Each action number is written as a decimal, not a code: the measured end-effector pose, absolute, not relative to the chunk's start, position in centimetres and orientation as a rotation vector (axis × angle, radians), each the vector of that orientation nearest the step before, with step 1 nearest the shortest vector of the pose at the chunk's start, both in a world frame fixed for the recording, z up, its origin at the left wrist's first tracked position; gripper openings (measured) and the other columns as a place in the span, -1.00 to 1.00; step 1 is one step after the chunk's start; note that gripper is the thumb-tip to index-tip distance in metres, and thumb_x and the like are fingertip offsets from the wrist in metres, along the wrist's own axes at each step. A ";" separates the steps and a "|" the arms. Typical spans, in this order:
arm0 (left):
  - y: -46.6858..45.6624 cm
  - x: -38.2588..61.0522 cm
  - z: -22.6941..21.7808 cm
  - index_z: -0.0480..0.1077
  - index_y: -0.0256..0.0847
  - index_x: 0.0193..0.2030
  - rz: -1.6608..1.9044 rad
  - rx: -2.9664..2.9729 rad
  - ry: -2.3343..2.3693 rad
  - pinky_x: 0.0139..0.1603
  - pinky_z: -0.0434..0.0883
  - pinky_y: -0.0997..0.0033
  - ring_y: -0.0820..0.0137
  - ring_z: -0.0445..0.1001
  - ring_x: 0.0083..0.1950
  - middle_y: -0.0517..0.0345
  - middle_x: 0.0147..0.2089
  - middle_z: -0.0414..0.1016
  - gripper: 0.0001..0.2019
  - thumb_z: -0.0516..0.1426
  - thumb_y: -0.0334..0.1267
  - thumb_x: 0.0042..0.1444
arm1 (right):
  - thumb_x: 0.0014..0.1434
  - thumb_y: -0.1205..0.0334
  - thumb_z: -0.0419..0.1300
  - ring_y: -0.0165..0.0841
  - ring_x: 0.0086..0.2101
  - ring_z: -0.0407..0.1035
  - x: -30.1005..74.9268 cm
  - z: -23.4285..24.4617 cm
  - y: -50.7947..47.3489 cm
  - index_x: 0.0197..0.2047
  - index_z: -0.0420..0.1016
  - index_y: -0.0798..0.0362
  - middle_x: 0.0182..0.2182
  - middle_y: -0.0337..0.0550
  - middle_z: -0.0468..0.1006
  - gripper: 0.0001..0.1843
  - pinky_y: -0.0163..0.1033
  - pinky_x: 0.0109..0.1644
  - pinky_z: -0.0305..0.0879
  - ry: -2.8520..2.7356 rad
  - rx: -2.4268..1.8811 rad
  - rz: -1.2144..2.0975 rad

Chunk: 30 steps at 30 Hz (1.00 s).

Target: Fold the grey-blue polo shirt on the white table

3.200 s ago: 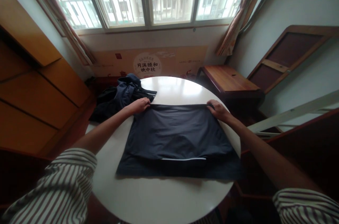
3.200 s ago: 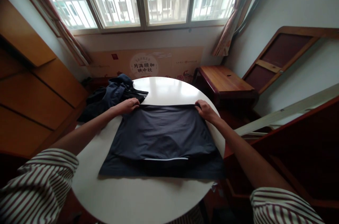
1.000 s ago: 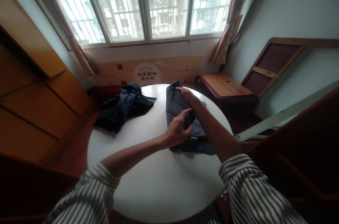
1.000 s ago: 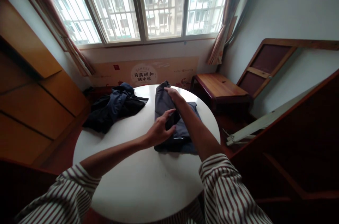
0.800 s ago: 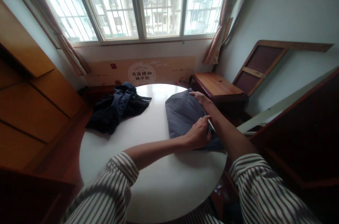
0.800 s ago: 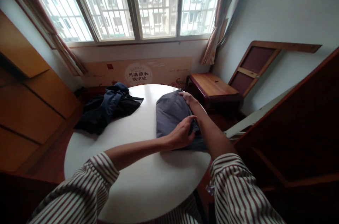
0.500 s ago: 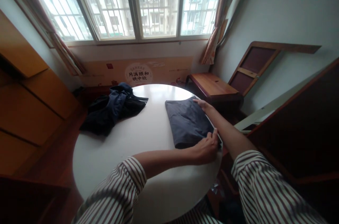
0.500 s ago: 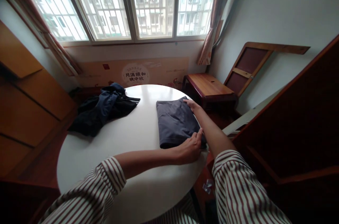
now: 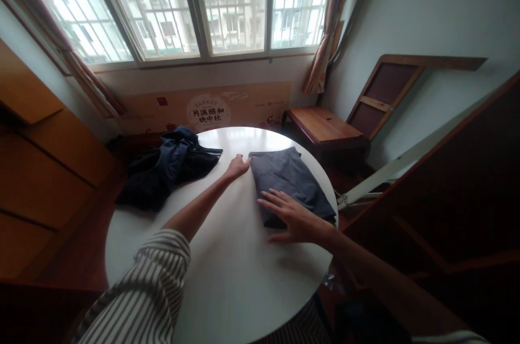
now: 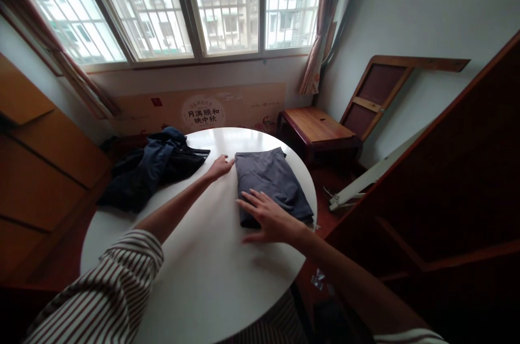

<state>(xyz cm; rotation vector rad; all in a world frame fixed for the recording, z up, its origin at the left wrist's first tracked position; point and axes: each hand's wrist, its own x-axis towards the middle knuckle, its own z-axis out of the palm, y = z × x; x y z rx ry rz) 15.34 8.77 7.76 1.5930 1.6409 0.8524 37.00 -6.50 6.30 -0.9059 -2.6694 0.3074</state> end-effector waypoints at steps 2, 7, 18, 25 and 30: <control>11.0 15.4 7.1 0.38 -0.50 -0.05 0.830 1.505 1.629 -0.23 0.49 0.32 0.24 0.57 -0.24 -0.23 -0.26 0.56 -0.53 0.22 -0.02 0.19 | 0.11 -0.16 0.29 0.15 0.35 -0.07 35.4 5.9 -7.5 0.43 0.10 0.06 0.38 0.20 0.10 -0.06 0.33 0.33 -0.04 -2.752 -0.901 0.201; 12.9 15.9 5.8 0.44 -0.44 -0.29 0.834 1.388 1.602 -0.50 0.36 0.54 0.47 0.43 -0.51 0.05 -0.49 0.45 -0.62 0.27 -0.05 0.14 | 0.31 0.42 0.03 -0.04 0.22 0.26 33.6 3.9 -7.2 0.14 0.45 0.23 0.21 0.28 0.37 -0.62 0.14 0.30 0.17 -2.806 -0.873 -0.145; 12.7 9.4 5.2 0.51 -0.36 -0.24 0.895 1.580 1.769 -0.41 0.36 0.51 0.44 0.43 -0.45 0.07 -0.41 0.50 -0.85 0.16 -0.30 0.18 | 0.28 0.47 0.04 -0.10 0.17 0.34 27.6 3.4 -11.0 0.08 0.44 0.31 0.15 0.31 0.44 -0.67 -0.05 0.25 0.30 -2.722 -0.595 -0.285; 6.5 5.9 6.1 0.48 -0.29 -0.05 0.952 1.994 1.798 0.02 0.40 0.31 0.28 0.50 -0.12 -0.03 -0.13 0.52 -0.79 0.16 -0.30 0.20 | 0.37 0.25 0.07 -0.26 0.07 0.39 28.5 7.6 -12.2 0.00 0.45 0.13 0.08 0.07 0.50 -0.77 -0.16 0.17 0.35 -2.720 -0.508 0.275; -3.5 8.0 6.5 0.43 -0.22 0.06 0.783 2.592 1.100 0.11 0.42 0.24 0.27 0.49 0.02 -0.06 0.02 0.50 -0.72 -0.01 -0.20 0.37 | 0.35 0.27 0.09 -0.14 0.08 0.38 33.6 7.5 -10.4 0.03 0.48 0.15 0.07 0.12 0.50 -0.73 0.00 0.17 0.34 -2.622 -0.768 0.177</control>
